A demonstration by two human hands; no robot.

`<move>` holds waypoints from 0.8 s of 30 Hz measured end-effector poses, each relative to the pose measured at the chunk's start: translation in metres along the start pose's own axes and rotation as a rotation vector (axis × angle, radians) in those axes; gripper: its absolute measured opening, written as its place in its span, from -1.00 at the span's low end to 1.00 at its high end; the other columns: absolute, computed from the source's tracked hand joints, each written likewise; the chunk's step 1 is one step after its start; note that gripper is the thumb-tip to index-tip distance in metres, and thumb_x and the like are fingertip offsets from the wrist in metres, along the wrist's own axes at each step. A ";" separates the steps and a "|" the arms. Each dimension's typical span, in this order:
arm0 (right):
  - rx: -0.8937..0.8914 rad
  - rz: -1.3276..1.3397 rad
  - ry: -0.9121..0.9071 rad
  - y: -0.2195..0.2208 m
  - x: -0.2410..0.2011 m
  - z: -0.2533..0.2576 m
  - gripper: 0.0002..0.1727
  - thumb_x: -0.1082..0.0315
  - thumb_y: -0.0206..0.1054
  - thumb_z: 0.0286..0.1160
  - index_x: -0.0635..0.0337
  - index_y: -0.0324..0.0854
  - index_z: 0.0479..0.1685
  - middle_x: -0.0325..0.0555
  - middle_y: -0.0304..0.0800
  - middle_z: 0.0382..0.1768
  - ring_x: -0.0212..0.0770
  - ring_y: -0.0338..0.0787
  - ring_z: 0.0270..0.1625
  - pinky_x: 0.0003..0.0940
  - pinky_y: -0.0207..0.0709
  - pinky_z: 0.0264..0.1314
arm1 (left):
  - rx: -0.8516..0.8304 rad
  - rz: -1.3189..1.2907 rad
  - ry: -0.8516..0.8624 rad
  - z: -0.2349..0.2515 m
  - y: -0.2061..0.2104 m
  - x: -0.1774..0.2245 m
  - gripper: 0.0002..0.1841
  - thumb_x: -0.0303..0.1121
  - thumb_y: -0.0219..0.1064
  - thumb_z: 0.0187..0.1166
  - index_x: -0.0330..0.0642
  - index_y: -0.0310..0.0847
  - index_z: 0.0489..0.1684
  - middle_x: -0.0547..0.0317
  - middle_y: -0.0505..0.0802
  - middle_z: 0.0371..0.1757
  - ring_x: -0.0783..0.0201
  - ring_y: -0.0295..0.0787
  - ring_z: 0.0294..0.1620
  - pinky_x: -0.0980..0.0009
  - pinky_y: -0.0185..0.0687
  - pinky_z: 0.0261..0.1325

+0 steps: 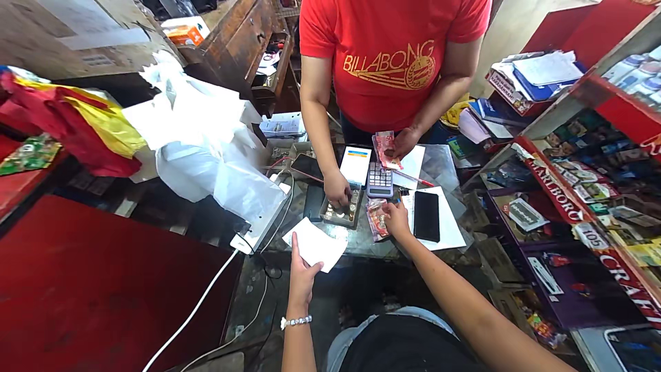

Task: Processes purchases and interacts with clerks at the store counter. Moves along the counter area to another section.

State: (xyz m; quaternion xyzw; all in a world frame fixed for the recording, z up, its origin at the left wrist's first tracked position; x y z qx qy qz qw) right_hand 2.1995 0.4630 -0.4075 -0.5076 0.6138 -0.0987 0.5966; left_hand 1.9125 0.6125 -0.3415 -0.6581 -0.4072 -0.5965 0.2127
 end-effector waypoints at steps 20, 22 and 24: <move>0.014 -0.169 -0.001 -0.024 -0.014 -0.025 -0.47 0.45 0.14 0.64 0.10 0.51 0.63 0.41 0.38 0.61 0.53 0.32 0.62 0.47 0.20 0.52 | 0.007 0.037 -0.011 -0.008 -0.014 -0.001 0.30 -0.86 0.21 -0.02 -0.03 -0.54 0.93 -0.17 0.12 0.84 0.25 0.47 0.60 0.39 0.59 0.42; 0.112 -0.103 -0.033 -0.044 -0.010 -0.031 -0.52 0.48 0.13 0.64 0.09 0.62 0.52 0.40 0.48 0.53 0.55 0.38 0.56 0.50 0.21 0.46 | 0.022 0.046 0.003 -0.010 -0.020 0.000 0.30 -0.82 0.23 -0.05 -0.05 -0.53 0.93 -0.16 0.12 0.84 0.27 0.46 0.60 0.40 0.59 0.41; 0.171 -0.075 -0.071 -0.057 -0.002 -0.040 -0.57 0.48 0.13 0.64 0.11 0.69 0.43 0.39 0.54 0.47 0.54 0.42 0.51 0.49 0.23 0.42 | 0.036 0.048 0.005 -0.013 -0.025 0.000 0.31 -0.81 0.24 -0.06 -0.04 -0.52 0.93 -0.16 0.10 0.85 0.27 0.44 0.62 0.40 0.58 0.42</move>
Point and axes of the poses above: each hand's wrist, its own z-axis towards the middle knuckle, its own y-axis out of the palm, x = y × z, the point moved 9 cm from there along z, towards the middle knuckle
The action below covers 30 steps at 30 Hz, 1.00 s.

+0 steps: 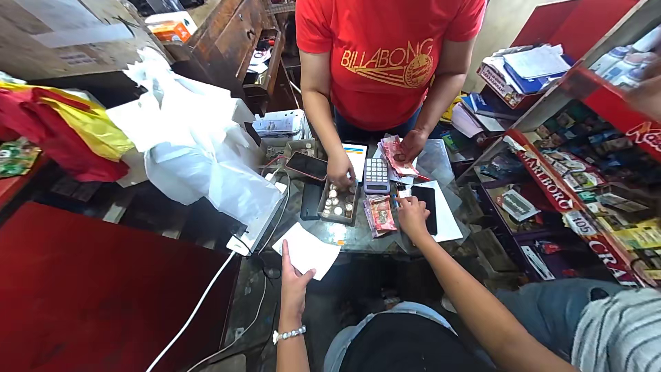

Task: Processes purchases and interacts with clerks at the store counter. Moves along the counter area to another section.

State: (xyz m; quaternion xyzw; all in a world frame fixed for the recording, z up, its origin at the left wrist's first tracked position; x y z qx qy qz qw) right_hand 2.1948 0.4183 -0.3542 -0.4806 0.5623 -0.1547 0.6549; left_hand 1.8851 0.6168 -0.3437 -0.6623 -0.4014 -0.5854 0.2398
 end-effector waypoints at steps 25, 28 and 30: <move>-0.420 0.018 -0.020 0.063 -0.018 -0.121 -0.27 0.30 0.10 0.74 0.08 -0.02 0.90 0.28 0.82 -0.11 0.32 0.83 0.00 0.31 0.60 0.15 | 0.032 0.065 0.071 -0.004 0.012 0.018 0.38 -0.79 0.30 -0.08 -0.02 -0.67 0.91 -0.22 -0.05 0.88 0.20 0.31 0.70 0.36 0.49 0.49; -0.560 -0.194 0.180 0.053 -0.017 -0.095 -0.05 0.34 0.15 0.65 0.03 -0.42 0.95 0.36 0.76 0.20 0.35 0.77 0.29 0.32 0.54 0.32 | 0.035 0.094 0.057 0.000 0.020 0.024 0.44 -0.85 0.33 -0.10 -0.01 -0.77 0.89 -0.26 -0.15 0.89 0.10 0.25 0.74 0.27 0.50 0.51; -0.624 -0.291 0.197 0.056 -0.011 -0.083 -0.03 0.32 0.22 0.61 0.10 -0.35 0.95 0.41 0.67 0.35 0.38 0.69 0.41 0.35 0.49 0.40 | 0.058 0.144 0.047 0.006 0.023 0.025 0.48 -0.93 0.38 -0.11 -0.06 -0.81 0.87 -0.29 -0.25 0.89 -0.02 0.13 0.81 0.15 0.44 0.59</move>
Point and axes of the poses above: each hand's wrist, its own z-axis towards the middle knuckle, its own y-axis out of the palm, x = y × z, the point moved 9 cm from there along z, towards the middle knuckle
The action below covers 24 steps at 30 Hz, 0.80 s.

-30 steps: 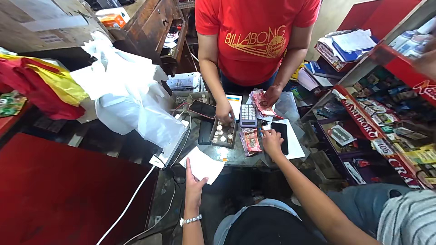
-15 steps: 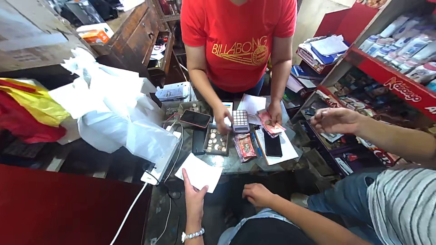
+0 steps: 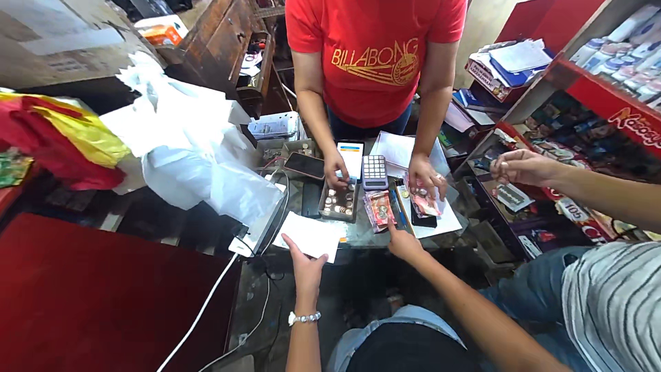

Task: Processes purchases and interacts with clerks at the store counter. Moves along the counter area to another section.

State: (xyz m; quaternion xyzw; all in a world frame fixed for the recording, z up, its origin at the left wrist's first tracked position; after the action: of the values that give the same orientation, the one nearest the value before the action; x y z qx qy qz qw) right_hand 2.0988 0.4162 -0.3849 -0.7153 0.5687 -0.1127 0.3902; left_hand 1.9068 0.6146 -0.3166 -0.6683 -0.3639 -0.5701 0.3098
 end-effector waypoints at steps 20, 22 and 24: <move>-0.141 -0.054 -0.156 0.050 -0.028 -0.044 -0.08 0.29 0.28 0.62 -0.05 -0.18 0.96 0.42 0.72 0.30 0.43 0.70 0.37 0.44 0.49 0.37 | 0.069 -0.042 0.034 0.007 -0.007 0.013 0.62 -1.00 0.45 -0.32 -0.07 -0.85 0.85 -0.34 -0.29 0.89 -0.12 0.03 0.85 0.04 0.29 0.69; -0.219 -0.078 -0.195 0.077 -0.032 -0.042 -0.17 0.27 0.27 0.65 -0.06 -0.02 0.93 0.41 0.68 0.37 0.43 0.65 0.44 0.47 0.43 0.43 | 0.050 -0.031 0.032 0.009 -0.011 0.013 0.61 -0.99 0.46 -0.31 -0.07 -0.86 0.85 -0.34 -0.30 0.89 -0.12 -0.01 0.86 0.04 0.25 0.71; -0.302 -0.105 -0.230 0.112 -0.032 -0.033 -0.33 0.25 0.23 0.68 -0.04 0.26 0.82 0.33 0.65 0.46 0.37 0.60 0.53 0.45 0.37 0.52 | 0.024 -0.025 0.024 0.012 -0.015 0.013 0.61 -0.99 0.46 -0.29 -0.06 -0.87 0.85 -0.34 -0.29 0.89 -0.12 0.02 0.85 0.04 0.29 0.69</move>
State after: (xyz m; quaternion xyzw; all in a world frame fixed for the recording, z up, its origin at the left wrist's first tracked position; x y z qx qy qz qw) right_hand 1.9873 0.4249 -0.4303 -0.8025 0.4927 0.0362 0.3347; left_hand 1.9015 0.6349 -0.3056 -0.6532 -0.3753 -0.5775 0.3147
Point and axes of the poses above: each hand's wrist, its own z-axis towards the middle knuckle, its own y-axis out of the palm, x = y × z, the point moved 9 cm from there along z, towards the middle knuckle
